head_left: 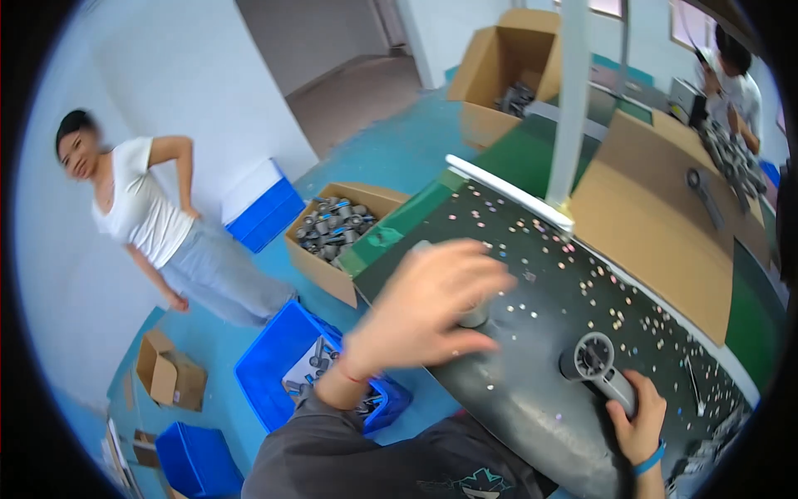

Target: The person assembles handheld fans by inserting batteries and circuit boards into the fan housings, snapping the handle casing pieces into place by hand, and arranging parts along the workstation.

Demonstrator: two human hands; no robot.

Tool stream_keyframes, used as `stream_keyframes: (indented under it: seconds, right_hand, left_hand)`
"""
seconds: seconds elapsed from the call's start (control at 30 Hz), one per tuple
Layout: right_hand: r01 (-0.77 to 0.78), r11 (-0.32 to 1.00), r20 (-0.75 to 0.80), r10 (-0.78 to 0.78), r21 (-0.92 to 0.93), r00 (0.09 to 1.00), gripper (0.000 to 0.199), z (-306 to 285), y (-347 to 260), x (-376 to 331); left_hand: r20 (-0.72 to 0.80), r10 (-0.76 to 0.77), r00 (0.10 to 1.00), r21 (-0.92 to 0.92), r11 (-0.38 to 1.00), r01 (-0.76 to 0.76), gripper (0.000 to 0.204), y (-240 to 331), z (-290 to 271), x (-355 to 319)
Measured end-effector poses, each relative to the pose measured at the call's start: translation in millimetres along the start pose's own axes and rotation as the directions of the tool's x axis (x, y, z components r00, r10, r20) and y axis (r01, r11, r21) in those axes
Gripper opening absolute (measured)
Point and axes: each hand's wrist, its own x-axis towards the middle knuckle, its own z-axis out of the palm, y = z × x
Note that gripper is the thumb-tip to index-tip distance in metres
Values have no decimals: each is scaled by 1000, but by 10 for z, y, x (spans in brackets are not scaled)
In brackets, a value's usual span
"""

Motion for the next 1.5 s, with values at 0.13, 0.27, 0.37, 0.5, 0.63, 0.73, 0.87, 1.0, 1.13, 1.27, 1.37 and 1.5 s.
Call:
stream_keyframes:
  seconds: [0.13, 0.27, 0.37, 0.5, 0.63, 0.73, 0.87, 1.0, 1.13, 1.27, 1.37, 1.5]
  right_hand:
    - [-13, 1000, 26, 13, 13, 1000, 45, -71, -129, 24]
    - [-74, 995, 46, 71, 69, 996, 45, -145, -187, 4]
    - [-24, 999, 9, 24, 39, 1000, 47, -130, -116, -10]
    - [18, 1000, 28, -19, 7, 999, 49, -163, -141, -4]
    - [-14, 1000, 70, 16, -28, 997, 49, -176, -222, 31]
    - [-14, 1000, 53, 14, -4, 999, 50, -188, -296, 23]
    - [-80, 997, 148, 77, 14, 986, 50, -201, -405, 52]
    - [-424, 876, 407, 309, 230, 859, 76, -203, -552, 48]
    - [-493, 734, 511, 232, 466, 828, 96, -39, -811, 107]
    - [-278, 911, 342, 167, 306, 925, 85, 2, -669, 87]
    - [-201, 960, 321, 132, 193, 938, 75, -56, -705, 138]
    - [-157, 935, 251, 76, 319, 965, 70, -16, -550, 242]
  left_hand:
    - [92, -203, 975, 77, 978, 196, 73, -647, -33, -355]
    - [212, -78, 974, 10, 997, 78, 63, -1042, 160, -240]
    - [122, -280, 952, -103, 951, 292, 39, -691, 213, -70]
    - [167, -517, 839, -61, 844, 532, 39, -128, 372, -34]
    - [-19, -452, 892, 11, 892, 452, 39, 262, 395, -110]
    - [-42, -436, 899, 24, 899, 438, 41, 362, 404, -173]
    - [76, -496, 865, -80, 862, 501, 55, 441, 420, -226]
    - [417, -460, 784, -453, 642, 618, 73, 629, 369, -311]
    - [448, -283, 848, -536, 674, 508, 68, 819, 375, -377]
    - [432, -71, 899, -516, 798, 311, 54, 701, 436, -220]
    - [80, 112, 990, -261, 961, -88, 35, 597, 308, 123]
    - [258, 262, 930, -191, 957, -217, 61, 420, 476, 646]
